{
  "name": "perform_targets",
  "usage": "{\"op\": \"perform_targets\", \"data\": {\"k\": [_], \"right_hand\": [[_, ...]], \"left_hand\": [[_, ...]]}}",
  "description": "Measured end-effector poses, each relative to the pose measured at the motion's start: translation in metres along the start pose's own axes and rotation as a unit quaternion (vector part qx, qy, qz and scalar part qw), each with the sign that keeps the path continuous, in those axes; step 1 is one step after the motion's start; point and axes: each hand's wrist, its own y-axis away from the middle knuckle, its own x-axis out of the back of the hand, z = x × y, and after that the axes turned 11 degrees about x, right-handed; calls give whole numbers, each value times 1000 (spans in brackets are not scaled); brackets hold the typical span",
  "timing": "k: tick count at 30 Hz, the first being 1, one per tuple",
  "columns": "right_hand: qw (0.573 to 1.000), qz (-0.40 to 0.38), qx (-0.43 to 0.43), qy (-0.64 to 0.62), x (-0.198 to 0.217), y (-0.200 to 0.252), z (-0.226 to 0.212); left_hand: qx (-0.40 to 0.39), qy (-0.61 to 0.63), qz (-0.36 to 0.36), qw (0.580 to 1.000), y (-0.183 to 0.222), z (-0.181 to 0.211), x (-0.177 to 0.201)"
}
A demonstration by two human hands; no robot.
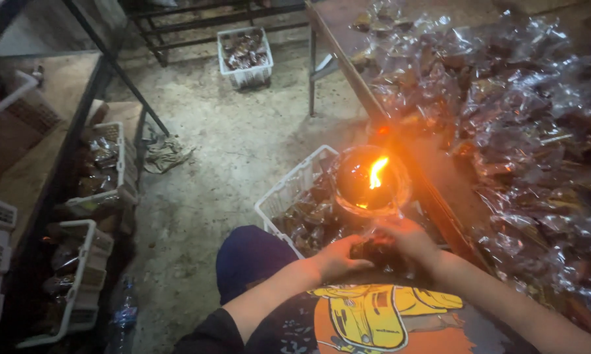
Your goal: Sealing plastic bags containing bread by twisting the top and melting it over a small flame.
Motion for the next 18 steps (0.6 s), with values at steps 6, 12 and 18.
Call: {"op": "perform_targets", "data": {"k": [6, 12, 18], "right_hand": [[996, 52, 61, 25, -48, 51, -52], [958, -76, 95, 259, -3, -3, 27], [893, -133, 170, 394, 1, -2, 28]], "left_hand": [[20, 123, -8, 992, -18, -22, -14], [-34, 182, -22, 983, -8, -11, -4], [-50, 384, 58, 920, -41, -42, -11]]}}
